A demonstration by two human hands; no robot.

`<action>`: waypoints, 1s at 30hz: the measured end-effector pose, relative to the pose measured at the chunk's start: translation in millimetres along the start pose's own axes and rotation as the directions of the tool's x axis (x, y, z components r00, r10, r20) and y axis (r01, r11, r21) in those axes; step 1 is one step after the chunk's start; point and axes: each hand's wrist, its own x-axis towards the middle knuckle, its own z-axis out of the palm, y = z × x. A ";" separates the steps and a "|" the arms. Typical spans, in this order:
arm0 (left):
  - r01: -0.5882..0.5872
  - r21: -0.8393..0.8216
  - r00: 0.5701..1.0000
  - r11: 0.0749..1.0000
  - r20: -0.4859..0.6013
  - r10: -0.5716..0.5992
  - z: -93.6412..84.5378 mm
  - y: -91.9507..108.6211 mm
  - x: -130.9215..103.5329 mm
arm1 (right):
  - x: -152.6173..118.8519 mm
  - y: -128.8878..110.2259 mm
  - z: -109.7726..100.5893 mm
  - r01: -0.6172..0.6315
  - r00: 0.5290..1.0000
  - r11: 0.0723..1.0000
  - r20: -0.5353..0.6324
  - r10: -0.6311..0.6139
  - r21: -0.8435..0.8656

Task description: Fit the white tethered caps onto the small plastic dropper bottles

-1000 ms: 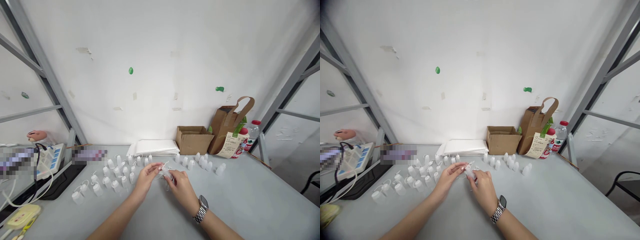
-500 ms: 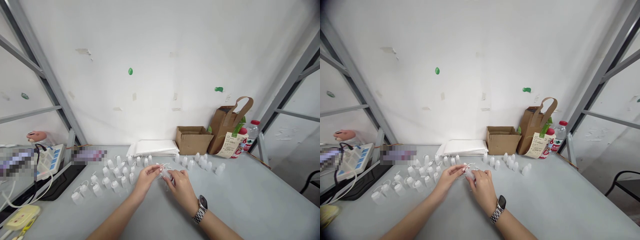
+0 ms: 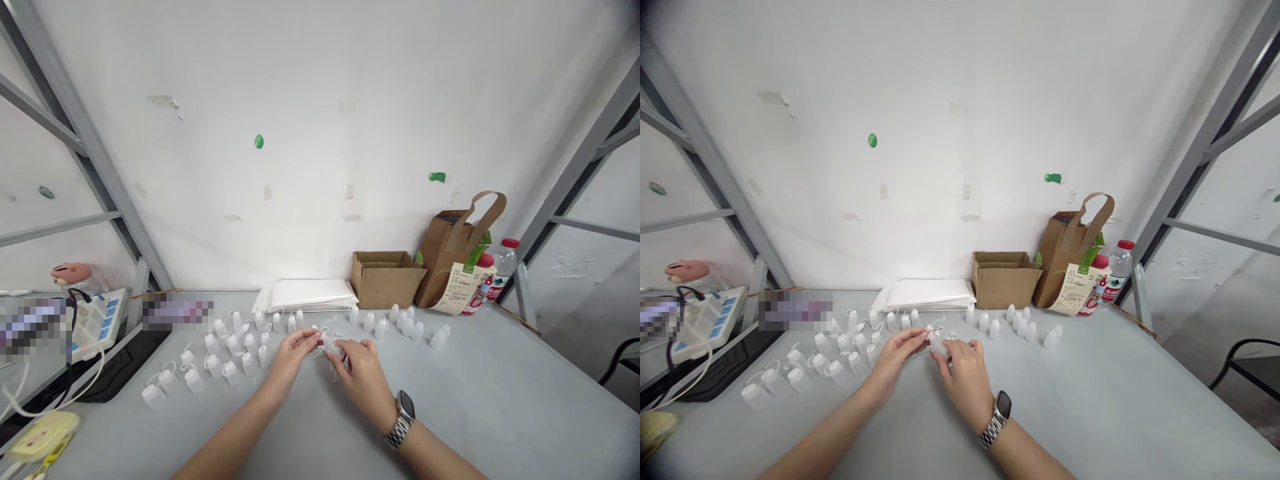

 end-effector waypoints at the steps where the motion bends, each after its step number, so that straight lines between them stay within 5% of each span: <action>1: -0.005 0.006 1.000 1.000 0.001 0.005 0.3 0.3 -0.1 | 0.2 0.4 0.3 -0.001 1.000 1.000 -0.007 0.001 -0.004; 11: 0.022 -0.014 1.000 1.000 0.001 -0.022 2.2 0.1 -0.6 | -0.4 1.1 1.5 0.050 0.999 0.998 -0.016 -0.051 -0.022; 17: 0.021 -0.055 0.981 0.998 0.193 -0.010 2.8 3.4 -2.8 | -2.5 -1.6 5.2 0.041 0.999 0.999 -0.037 -0.041 0.003; 25: 0.063 -0.146 0.949 0.987 0.315 -0.014 5.3 2.6 -7.5 | -4.0 -5.8 6.7 0.044 0.999 0.999 -0.021 -0.044 -0.024; 30: 0.074 -0.162 0.964 0.984 0.264 -0.029 7.2 1.8 -9.0 | -3.6 -5.3 8.2 0.039 0.997 0.999 -0.066 -0.041 -0.023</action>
